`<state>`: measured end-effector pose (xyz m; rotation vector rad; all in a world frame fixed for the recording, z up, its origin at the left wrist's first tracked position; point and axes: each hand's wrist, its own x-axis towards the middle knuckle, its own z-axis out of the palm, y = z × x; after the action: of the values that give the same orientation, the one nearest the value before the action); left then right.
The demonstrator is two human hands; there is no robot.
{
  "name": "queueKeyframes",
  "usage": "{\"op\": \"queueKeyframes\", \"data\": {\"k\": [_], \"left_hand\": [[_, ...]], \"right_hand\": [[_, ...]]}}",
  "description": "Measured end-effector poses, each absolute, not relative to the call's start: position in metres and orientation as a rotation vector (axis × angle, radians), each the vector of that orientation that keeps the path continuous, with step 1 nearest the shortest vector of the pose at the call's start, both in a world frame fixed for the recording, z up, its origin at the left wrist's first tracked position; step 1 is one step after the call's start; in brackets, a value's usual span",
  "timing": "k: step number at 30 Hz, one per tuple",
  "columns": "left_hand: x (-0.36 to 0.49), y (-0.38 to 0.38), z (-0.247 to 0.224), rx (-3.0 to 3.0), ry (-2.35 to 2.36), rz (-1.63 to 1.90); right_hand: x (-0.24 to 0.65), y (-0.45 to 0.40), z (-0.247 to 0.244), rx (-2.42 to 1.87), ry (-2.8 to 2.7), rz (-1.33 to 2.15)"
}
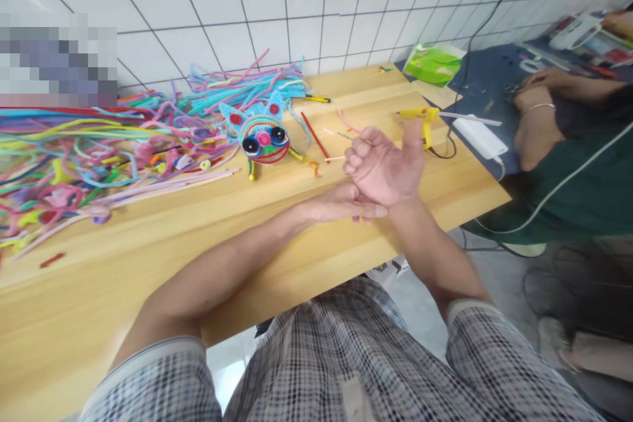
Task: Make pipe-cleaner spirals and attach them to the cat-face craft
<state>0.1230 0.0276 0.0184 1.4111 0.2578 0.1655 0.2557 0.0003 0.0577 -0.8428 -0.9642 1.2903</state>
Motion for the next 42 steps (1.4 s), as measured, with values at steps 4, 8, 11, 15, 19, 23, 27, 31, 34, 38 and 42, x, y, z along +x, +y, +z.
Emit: {"op": "queueKeyframes", "data": {"k": [4,8,11,15,19,23,27,31,34,38,42], "left_hand": [[0.12,0.029,0.021,1.376,0.326,0.285],[0.118,0.046,0.028,1.185,0.557,0.645],[0.115,0.051,0.045,1.064,0.512,0.573],[0.103,0.049,0.072,1.131,0.35,0.403],[0.092,0.071,0.071,1.314,0.549,0.822],[0.099,0.076,0.04,1.481,0.655,1.024],[0.112,0.044,0.009,2.118,0.359,0.85],[0.114,0.024,-0.012,2.603,0.222,0.645],[0.112,0.024,-0.02,2.718,0.23,0.581],[0.114,0.029,-0.026,2.702,0.219,0.592],[0.116,0.032,-0.027,2.587,0.256,0.771]], "right_hand": [[0.271,-0.004,0.082,-0.935,-1.102,1.152],[0.288,-0.008,0.097,-0.988,-1.13,1.03],[0.279,-0.012,0.09,-0.887,-1.137,1.241],[0.258,-0.026,0.068,-0.776,-1.341,1.617],[0.284,-0.053,0.058,-0.958,-1.374,1.511],[0.348,-0.071,0.053,-1.255,-1.133,0.937],[0.399,-0.054,0.039,-1.639,-1.257,0.326],[0.417,-0.026,0.018,-1.914,-1.743,0.111],[0.42,-0.011,0.006,-2.02,-1.979,0.052],[0.425,-0.002,0.003,-2.089,-1.987,0.059],[0.42,-0.01,0.025,-2.095,-1.902,0.041]]}}
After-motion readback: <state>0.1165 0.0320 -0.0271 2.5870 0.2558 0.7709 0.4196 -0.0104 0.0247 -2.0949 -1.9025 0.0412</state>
